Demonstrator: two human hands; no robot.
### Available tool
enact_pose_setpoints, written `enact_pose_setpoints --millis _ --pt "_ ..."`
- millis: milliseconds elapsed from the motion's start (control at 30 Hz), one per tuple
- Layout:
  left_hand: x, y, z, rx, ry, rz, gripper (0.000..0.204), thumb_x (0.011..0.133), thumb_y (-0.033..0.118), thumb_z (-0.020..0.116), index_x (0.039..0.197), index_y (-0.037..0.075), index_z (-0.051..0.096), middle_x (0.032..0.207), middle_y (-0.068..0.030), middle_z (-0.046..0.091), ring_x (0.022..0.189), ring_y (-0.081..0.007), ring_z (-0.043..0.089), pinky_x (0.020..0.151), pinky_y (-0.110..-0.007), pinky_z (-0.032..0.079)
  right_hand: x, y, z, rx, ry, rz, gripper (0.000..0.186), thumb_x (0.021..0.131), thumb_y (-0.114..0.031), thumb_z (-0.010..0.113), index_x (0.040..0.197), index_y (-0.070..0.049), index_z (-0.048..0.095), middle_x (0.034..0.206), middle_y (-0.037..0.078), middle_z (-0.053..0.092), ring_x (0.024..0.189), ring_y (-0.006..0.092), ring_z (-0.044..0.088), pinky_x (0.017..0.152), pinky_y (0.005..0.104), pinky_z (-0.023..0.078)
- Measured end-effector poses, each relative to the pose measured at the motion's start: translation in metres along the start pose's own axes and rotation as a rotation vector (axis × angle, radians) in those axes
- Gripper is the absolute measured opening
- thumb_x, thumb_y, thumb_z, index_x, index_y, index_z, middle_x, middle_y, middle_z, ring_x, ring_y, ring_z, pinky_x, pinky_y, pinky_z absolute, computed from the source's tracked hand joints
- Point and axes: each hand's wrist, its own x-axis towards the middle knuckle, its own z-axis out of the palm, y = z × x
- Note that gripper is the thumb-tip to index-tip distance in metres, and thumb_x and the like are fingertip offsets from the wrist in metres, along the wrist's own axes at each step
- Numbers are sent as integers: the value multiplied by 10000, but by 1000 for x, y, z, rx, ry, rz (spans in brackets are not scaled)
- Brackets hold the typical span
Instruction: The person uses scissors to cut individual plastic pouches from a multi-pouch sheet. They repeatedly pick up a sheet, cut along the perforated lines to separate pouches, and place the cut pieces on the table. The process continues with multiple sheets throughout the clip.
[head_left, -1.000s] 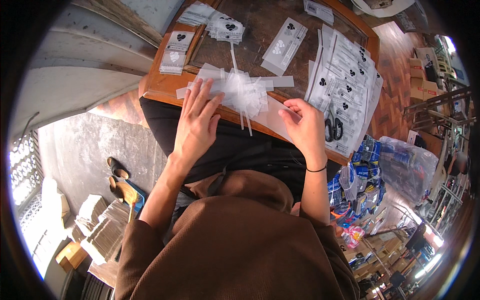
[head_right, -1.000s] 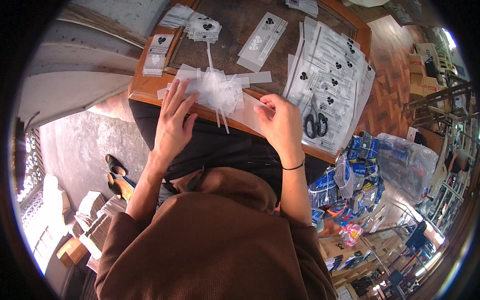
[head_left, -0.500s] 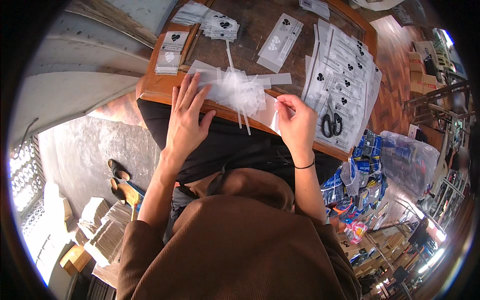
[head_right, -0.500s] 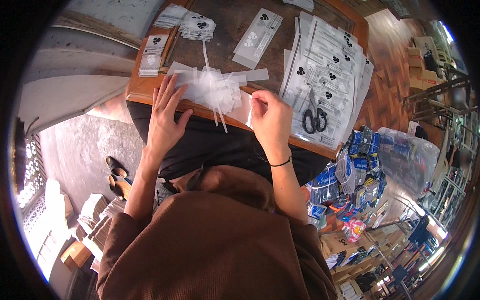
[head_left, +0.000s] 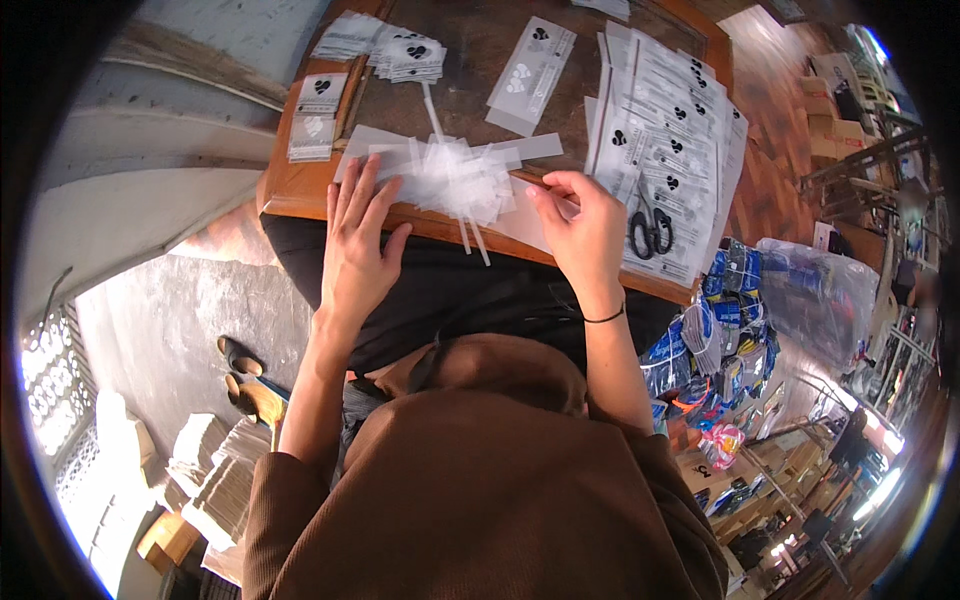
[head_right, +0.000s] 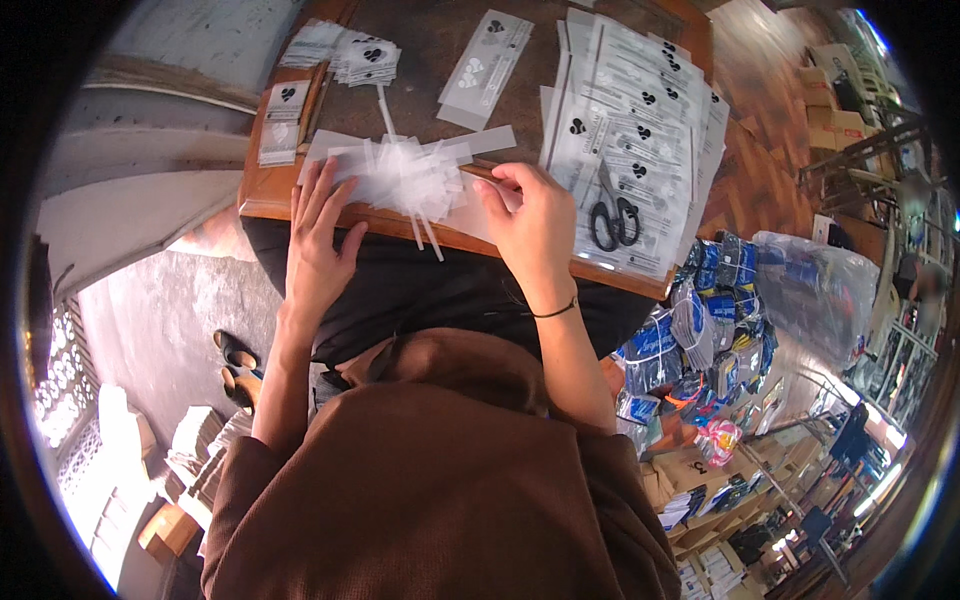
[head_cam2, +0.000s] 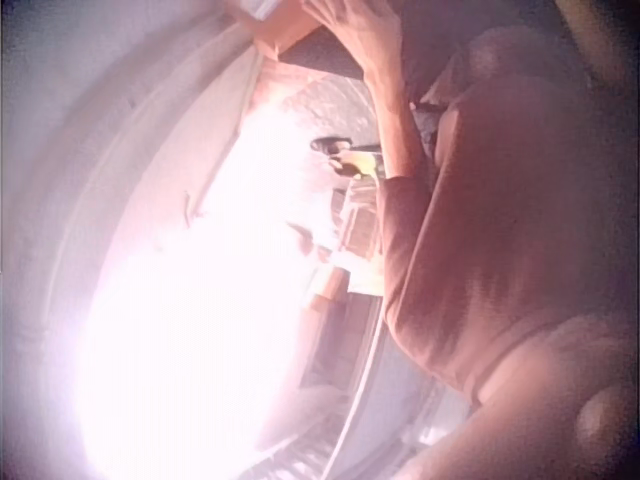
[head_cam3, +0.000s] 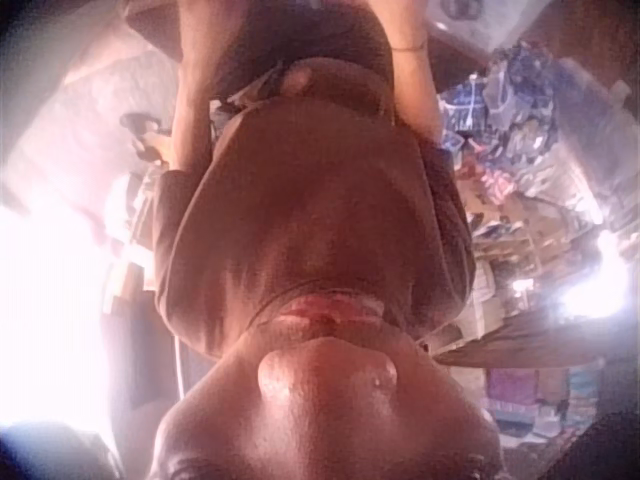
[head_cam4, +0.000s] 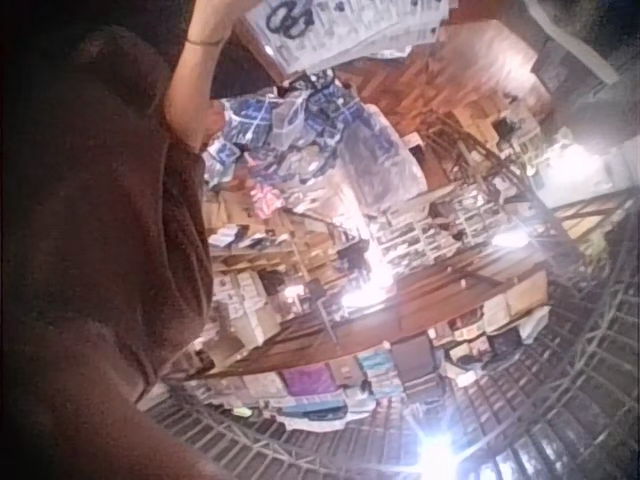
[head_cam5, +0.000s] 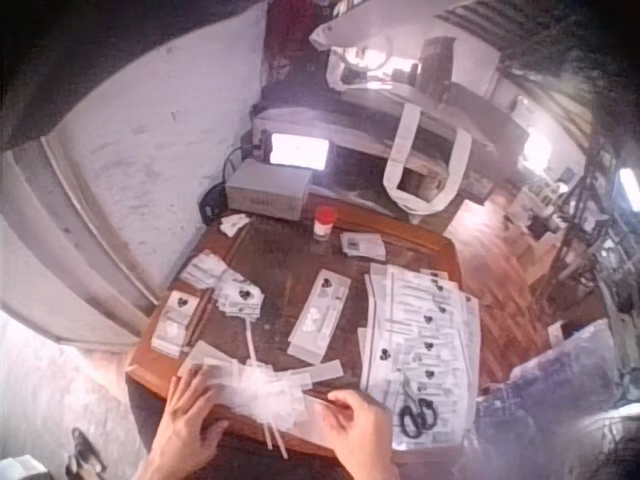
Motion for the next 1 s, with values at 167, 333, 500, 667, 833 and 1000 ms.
enact_pose_setpoints --millis 167,333,500,667,833,1000 --pt "1 4 -3 6 9 -13 587 826 -15 769 1392 29 620 1624 -164 448 1546 -407 336 1260 -546 275 -4 20 -57 -163 218 -34 124 858 -64 793 963 -35 735 944 141 700 821 310 703 690 372 555" --pt "1 3 0 41 -10 9 616 836 16 769 1425 53 595 1663 -149 396 1562 -397 310 1248 -583 282 -27 74 -108 -486 212 -13 202 869 -128 780 1062 -81 742 983 136 675 919 352 669 786 431 540" --pt "18 28 -4 30 55 74 539 860 15 749 1383 34 621 1596 -169 478 1519 -424 375 1224 -569 331 -39 76 -105 -497 224 -47 309 864 -122 763 1166 -86 707 1078 134 634 1006 360 626 852 462 519" --pt "58 82 9 -124 -10 237 481 839 9 758 1310 16 655 1453 -176 596 1428 -426 481 1161 -516 435 -44 69 -98 -467 238 -92 400 828 -78 750 1221 -96 675 1096 128 588 1015 354 599 847 471 513" --pt "129 129 65 -314 -184 472 593 828 32 792 1391 52 608 1474 -157 585 1452 -413 452 1173 -505 430 -43 72 -93 -419 205 -43 409 811 -93 779 1201 -81 658 1065 113 620 998 357 607 842 487 503" --pt "196 148 118 -95 -335 685 765 790 69 840 1489 96 529 1475 -160 568 1421 -399 478 1174 -490 428 -40 63 -95 -437 182 66 437 799 -129 816 1207 -75 669 1058 132 681 964 375 665 820 482 533"
